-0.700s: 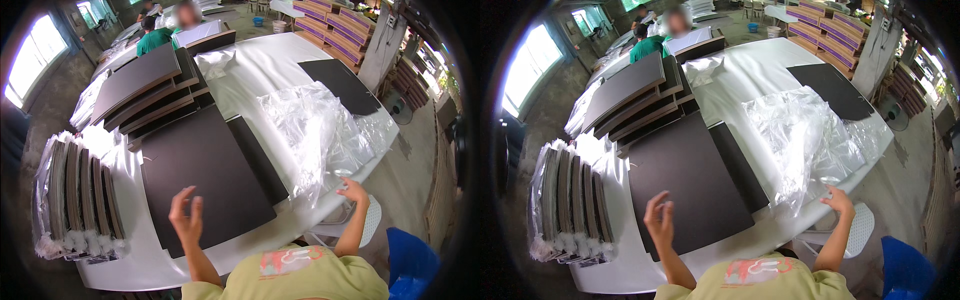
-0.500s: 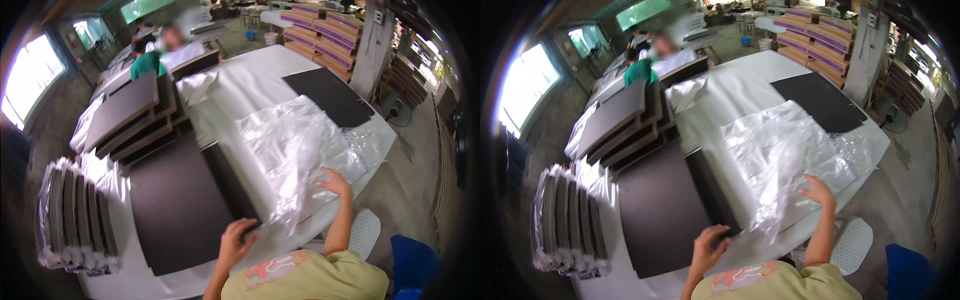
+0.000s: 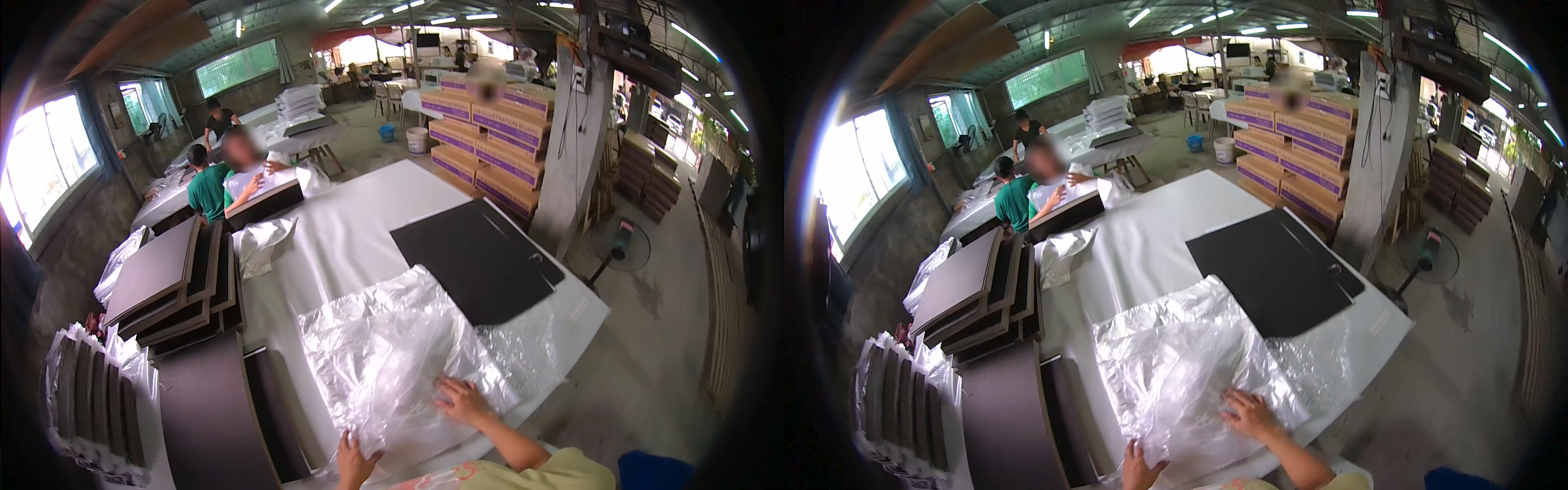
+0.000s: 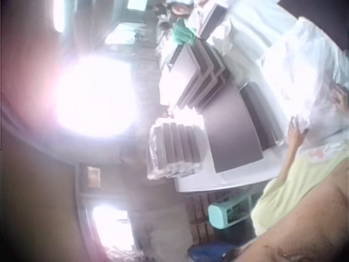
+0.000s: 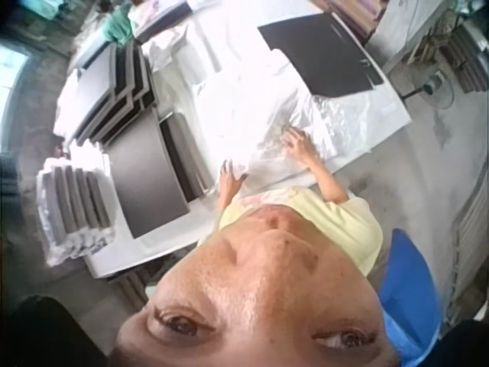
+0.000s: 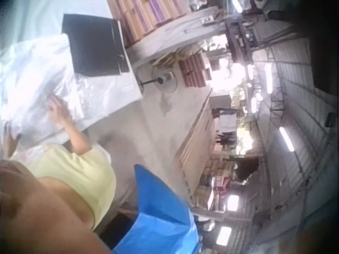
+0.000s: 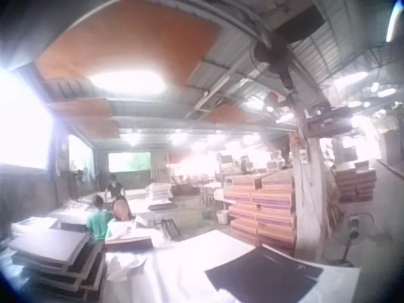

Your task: The person picks up large dark boards and places them one by one into clear plastic bags, pulling the bags over the boards by hand and then setting the packaged items aside.

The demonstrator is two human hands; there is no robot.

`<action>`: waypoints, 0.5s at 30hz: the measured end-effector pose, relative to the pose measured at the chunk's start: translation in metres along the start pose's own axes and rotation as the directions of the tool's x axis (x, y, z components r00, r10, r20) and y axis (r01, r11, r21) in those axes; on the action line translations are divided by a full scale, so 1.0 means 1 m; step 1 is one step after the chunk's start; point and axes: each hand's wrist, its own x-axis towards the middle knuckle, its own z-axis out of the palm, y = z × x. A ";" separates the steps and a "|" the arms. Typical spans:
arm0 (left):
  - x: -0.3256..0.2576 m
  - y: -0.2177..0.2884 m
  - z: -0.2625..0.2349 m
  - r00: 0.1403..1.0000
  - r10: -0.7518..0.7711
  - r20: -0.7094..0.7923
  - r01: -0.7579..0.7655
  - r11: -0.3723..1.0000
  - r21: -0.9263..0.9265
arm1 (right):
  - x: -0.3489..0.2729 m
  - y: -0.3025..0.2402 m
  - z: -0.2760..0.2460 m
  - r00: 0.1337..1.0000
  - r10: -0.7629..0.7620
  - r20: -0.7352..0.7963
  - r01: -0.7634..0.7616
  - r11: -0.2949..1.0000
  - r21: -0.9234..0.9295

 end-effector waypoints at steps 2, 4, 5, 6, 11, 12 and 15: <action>0.002 -0.001 0.002 0.999 -0.050 0.010 0.051 0.998 -0.034 | 0.001 0.002 -0.003 1.000 0.012 -0.020 -0.012 0.999 0.037; 0.003 -0.009 0.004 0.992 -0.092 0.088 0.088 0.995 0.042 | 0.002 0.001 -0.001 0.999 0.021 -0.034 -0.019 0.999 0.050; 0.006 -0.006 0.004 0.991 -0.089 0.099 0.083 0.995 0.063 | 0.003 0.002 -0.001 0.999 0.034 -0.029 -0.032 0.997 0.065; 0.006 -0.003 -0.001 0.990 -0.092 0.110 0.082 0.993 0.091 | 0.003 0.002 0.000 0.999 0.035 -0.027 -0.033 0.997 0.067; 0.003 0.032 -0.037 0.990 -0.055 0.128 0.050 0.998 0.042 | 0.002 0.004 -0.006 0.999 0.036 -0.015 -0.035 0.996 0.079; 0.001 0.042 -0.050 0.996 -0.030 0.082 0.029 0.999 0.020 | 0.003 0.007 -0.008 0.999 0.036 -0.017 -0.034 0.997 0.071; -0.012 0.055 -0.105 0.995 0.027 -0.098 -0.020 0.997 0.069 | 0.006 0.002 -0.005 0.999 0.042 0.014 -0.044 0.991 0.127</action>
